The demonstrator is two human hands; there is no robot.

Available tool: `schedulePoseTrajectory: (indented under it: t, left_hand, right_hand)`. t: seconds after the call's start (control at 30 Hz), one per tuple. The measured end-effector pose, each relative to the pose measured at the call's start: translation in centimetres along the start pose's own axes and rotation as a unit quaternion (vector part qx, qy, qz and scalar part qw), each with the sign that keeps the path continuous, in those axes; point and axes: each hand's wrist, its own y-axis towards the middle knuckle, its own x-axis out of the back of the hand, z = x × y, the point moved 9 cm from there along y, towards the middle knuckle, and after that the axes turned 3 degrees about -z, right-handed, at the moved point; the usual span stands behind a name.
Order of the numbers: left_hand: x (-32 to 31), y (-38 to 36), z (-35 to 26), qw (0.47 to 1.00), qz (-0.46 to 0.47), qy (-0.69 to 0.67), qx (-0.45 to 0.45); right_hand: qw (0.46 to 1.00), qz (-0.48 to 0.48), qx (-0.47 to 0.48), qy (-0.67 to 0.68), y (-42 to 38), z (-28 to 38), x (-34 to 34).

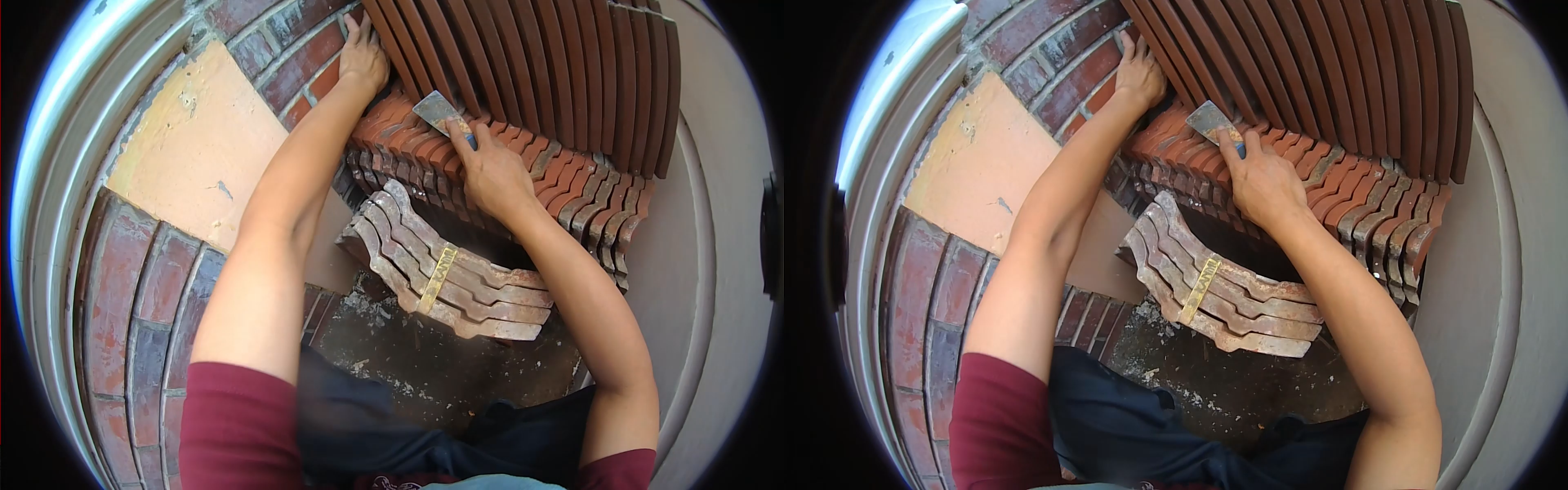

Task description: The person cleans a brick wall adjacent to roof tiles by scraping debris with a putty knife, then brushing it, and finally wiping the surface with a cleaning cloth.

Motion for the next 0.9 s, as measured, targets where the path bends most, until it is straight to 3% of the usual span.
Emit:
schedulePoseTrajectory:
  t: [0.23,0.37,0.67,0.77,0.9]
  left_hand:
    - [0.7,-4.1,-0.5,0.993,-0.056,0.095,0.048]
    - [1.8,-6.9,0.5,0.99,-0.115,0.034,0.076]
    - [0.3,-0.9,-0.2,0.999,-0.043,0.002,0.019]
    - [0.5,-0.6,-0.6,0.999,-0.003,-0.019,0.027]
    - [-1.6,-3.9,-1.9,0.999,0.001,-0.021,-0.044]
  right_hand:
    - [1.0,-0.011,0.013,-0.002,0.2,-0.2,-0.1]
    - [0.999,-0.037,0.028,-0.01,-0.1,0.1,-0.1]
    - [0.999,-0.001,0.012,-0.04,0.1,0.4,-0.6]
    - [0.999,0.003,0.012,-0.049,0.2,0.5,-0.7]
    - [0.999,-0.016,0.02,-0.047,0.0,0.5,-0.8]
